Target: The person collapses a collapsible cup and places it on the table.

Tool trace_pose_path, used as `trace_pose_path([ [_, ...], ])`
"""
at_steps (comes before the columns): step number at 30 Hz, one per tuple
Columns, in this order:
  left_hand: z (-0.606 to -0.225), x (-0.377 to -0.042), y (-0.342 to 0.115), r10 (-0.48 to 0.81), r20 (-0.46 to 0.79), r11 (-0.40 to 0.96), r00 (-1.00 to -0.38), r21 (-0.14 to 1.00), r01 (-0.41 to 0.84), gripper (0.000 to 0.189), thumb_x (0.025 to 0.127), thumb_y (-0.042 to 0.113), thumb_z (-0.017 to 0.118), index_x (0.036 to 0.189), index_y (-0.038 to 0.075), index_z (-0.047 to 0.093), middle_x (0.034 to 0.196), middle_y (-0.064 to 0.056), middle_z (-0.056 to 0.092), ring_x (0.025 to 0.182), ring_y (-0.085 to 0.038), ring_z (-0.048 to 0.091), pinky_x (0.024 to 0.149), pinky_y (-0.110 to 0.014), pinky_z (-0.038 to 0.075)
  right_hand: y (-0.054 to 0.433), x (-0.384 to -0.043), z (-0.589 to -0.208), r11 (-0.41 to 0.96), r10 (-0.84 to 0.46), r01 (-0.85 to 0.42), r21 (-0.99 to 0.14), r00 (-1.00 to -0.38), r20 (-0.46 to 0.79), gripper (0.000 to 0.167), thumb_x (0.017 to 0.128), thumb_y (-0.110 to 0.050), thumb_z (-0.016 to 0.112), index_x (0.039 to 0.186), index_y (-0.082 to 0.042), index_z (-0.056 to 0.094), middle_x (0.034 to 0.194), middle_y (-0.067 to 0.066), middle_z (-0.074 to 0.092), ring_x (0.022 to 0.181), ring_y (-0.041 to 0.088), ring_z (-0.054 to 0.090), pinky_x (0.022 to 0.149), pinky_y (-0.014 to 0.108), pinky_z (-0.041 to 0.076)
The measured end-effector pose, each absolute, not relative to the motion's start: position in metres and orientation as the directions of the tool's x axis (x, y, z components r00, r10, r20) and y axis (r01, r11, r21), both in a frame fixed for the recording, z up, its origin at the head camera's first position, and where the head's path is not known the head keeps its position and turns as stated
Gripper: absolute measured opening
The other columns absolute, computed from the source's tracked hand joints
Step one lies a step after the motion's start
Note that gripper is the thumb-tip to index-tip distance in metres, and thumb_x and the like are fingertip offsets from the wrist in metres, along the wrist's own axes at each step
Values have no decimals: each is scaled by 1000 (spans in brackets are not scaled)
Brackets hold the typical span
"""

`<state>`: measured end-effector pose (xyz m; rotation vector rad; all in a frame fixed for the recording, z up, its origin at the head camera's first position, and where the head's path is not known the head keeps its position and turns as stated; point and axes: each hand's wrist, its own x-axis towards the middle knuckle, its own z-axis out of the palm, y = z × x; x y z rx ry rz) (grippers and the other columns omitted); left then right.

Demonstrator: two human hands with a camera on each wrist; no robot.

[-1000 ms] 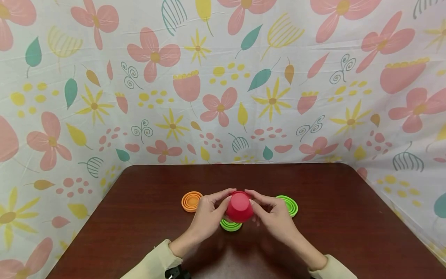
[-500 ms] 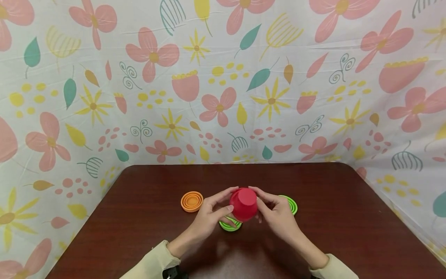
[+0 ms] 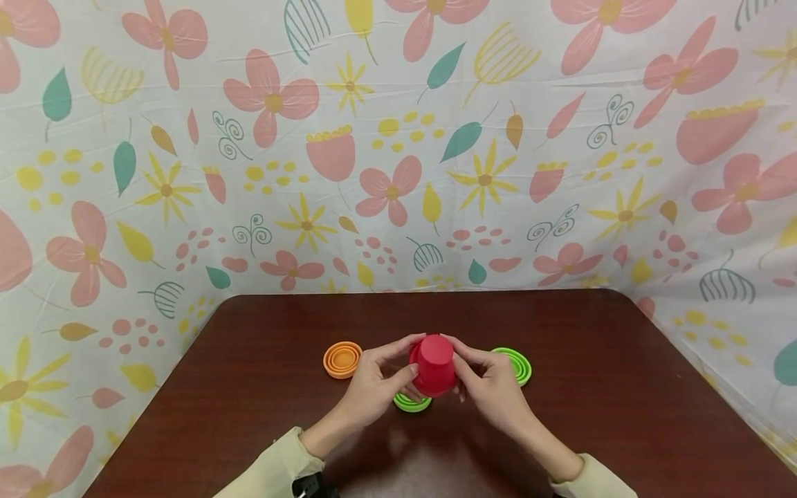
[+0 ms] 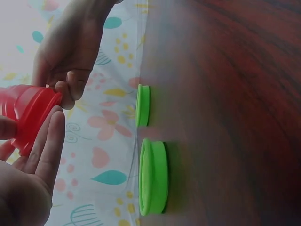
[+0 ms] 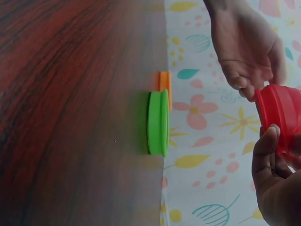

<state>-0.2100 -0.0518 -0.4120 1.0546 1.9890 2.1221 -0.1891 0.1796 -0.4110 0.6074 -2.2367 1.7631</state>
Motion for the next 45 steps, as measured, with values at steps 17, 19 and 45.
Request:
trace_pose_path([
  [17, -408, -211, -49, 385, 404, -93, -829, 911, 401, 46, 101, -1, 61, 146, 11, 63, 135, -8, 70, 69, -36, 74, 65, -45, 65, 185, -188, -409, -42, -360, -277, -960, -892, 273, 56, 102, -5, 66, 156, 0, 48, 104, 24, 66, 69, 30, 71, 66, 52, 65],
  [19, -407, -211, -48, 390, 398, -92, -830, 914, 395, 47, 102, 0, 60, 147, 12, 63, 135, -8, 70, 68, -40, 73, 65, -45, 65, 185, -189, -409, -38, -344, -279, -959, -898, 275, 56, 102, -5, 67, 156, -1, 49, 103, 24, 66, 68, 30, 71, 67, 53, 65],
  [45, -417, -215, -53, 559, 409, -281, -721, 912, 299, 75, 100, -1, 68, 165, 18, 36, 145, -19, 59, 88, -53, 72, 77, -51, 64, 187, -190, -407, -37, -330, -331, -943, -887, 324, 66, 98, 0, 72, 158, -6, 48, 108, 20, 69, 79, 32, 71, 73, 50, 65],
])
